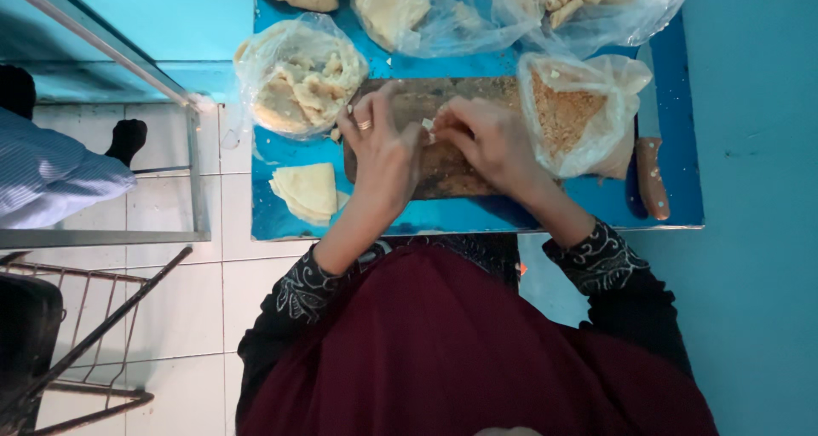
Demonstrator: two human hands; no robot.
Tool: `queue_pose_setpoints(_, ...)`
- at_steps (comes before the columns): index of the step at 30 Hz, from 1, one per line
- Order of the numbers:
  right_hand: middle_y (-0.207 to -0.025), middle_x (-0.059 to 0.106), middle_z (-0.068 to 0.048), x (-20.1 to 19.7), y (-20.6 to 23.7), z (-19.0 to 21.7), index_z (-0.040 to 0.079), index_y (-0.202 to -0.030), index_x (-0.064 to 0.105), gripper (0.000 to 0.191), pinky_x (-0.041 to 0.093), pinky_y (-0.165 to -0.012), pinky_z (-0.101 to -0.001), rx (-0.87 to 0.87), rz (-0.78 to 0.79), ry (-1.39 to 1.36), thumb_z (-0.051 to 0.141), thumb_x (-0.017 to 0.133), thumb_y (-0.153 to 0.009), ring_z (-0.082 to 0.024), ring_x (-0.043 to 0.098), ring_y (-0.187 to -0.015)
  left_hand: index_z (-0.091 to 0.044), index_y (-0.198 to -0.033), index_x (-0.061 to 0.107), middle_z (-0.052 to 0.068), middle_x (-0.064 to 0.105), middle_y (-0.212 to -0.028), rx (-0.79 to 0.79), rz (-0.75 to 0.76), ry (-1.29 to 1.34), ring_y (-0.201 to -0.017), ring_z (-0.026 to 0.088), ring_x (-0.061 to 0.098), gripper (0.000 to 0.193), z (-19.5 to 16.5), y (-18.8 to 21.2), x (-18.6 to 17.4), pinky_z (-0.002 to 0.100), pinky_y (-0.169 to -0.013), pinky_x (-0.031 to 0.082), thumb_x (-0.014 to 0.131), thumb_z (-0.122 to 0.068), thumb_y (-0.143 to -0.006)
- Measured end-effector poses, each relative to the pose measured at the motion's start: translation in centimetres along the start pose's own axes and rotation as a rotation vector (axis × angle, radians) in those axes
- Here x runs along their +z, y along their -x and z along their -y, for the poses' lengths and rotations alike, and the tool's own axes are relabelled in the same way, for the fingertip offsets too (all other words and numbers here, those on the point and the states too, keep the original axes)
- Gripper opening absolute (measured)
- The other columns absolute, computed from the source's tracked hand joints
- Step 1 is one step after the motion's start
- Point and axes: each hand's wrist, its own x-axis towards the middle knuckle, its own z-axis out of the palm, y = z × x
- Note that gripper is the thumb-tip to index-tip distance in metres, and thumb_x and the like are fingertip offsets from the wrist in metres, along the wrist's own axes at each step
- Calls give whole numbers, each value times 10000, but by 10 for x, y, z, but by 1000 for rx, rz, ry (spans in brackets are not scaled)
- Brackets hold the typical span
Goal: The person sits on the floor at a low blue table and folds small square dough pieces by hand, pressing each fold closed and placing the folded pieces into plastic bags alongside other already folded dough pieces. A knife and a bag of brown filling rest on the cutting board.
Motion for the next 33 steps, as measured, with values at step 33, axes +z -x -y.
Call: queue_pose_setpoints(33, -1274, 481, -123, 6, -1, -2, 181, -994, 789, 169, 381, -965, -483, -147, -165, 353, 282, 848, -872, -354, 468, -1183, -22, -1090, 731, 270, 386, -1527, -163, -88, 56, -1349, 474, 369, 271, -3, -4, 8, 577, -1139, 268, 762, -100, -832)
